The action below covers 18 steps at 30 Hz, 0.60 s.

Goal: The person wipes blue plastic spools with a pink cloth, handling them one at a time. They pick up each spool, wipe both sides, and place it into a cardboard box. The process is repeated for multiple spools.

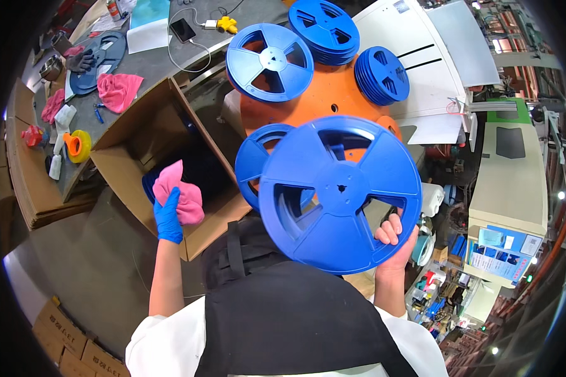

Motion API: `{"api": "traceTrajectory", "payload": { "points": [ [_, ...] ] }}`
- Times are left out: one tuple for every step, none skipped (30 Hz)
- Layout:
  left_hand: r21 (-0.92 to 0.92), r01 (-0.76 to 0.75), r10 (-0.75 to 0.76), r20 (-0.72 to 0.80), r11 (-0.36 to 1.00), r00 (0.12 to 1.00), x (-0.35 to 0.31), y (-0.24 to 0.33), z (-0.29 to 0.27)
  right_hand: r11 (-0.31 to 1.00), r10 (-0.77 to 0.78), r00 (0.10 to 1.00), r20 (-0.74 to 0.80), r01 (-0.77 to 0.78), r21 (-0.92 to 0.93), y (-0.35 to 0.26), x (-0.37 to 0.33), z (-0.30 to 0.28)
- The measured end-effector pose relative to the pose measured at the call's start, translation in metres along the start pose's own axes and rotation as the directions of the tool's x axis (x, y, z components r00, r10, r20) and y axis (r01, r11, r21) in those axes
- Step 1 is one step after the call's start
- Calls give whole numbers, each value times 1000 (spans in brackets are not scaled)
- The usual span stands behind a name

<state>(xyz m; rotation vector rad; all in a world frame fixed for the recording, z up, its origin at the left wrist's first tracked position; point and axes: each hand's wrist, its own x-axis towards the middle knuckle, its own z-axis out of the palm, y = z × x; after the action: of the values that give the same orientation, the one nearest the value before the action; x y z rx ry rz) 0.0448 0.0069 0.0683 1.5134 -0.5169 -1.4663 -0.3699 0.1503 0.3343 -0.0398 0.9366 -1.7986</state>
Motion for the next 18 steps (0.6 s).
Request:
{"api": "traceTrajectory", "payload": {
  "points": [
    [-7,-37,37,8,999,999,-9,14,6,999,27,998,54,-29,35,4,-1,3],
    [-11,-72,73,17,997,997,-19,32,14,998,34,990,136,-40,38,5,-2,0],
    [-2,-55,55,114,998,992,-31,54,24,997,52,986,157,-60,50,8,-4,3],
    [22,-120,115,181,992,977,-42,70,36,995,71,981,180,-83,58,12,-7,7],
    [43,-188,171,254,981,952,-52,86,51,993,86,976,202,-101,69,15,-10,10],
    [27,-188,168,346,982,923,-68,106,63,993,90,976,199,-104,60,20,-12,12],
    [8,-184,162,437,983,885,-81,119,77,990,112,968,223,-128,60,24,-15,13],
    [-31,-234,221,459,972,860,-85,117,94,987,128,961,244,-147,60,27,-18,15],
    [84,-381,280,536,921,796,-94,117,108,984,144,954,263,-166,61,29,-21,16],
    [170,-529,334,607,832,721,-105,118,123,981,160,949,272,-183,59,31,-23,19],
    [346,-736,324,731,582,601,-121,125,136,979,180,942,282,-200,41,36,-24,23],
    [208,-889,461,793,408,397,-149,128,157,977,199,938,285,-213,19,40,-24,27],
    [56,-977,547,821,205,162,-177,129,178,975,214,935,283,-224,0,43,-26,30],
    [-90,-974,541,840,206,36,-196,120,192,976,215,976,37,-213,-48,44,-34,28],
    [-239,-949,532,841,205,-97,-207,113,200,973,207,978,22,-203,-106,47,-34,31],
    [-216,-922,480,876,320,-39,-205,113,200,968,190,982,2,-187,-166,49,-35,34],
    [-178,-887,414,910,425,16,-196,116,195,953,301,933,196,-289,-88,47,-36,34],
    [-103,-897,378,923,430,75,-188,118,190,963,267,953,146,-257,-85,49,-40,39]
  ]
}}
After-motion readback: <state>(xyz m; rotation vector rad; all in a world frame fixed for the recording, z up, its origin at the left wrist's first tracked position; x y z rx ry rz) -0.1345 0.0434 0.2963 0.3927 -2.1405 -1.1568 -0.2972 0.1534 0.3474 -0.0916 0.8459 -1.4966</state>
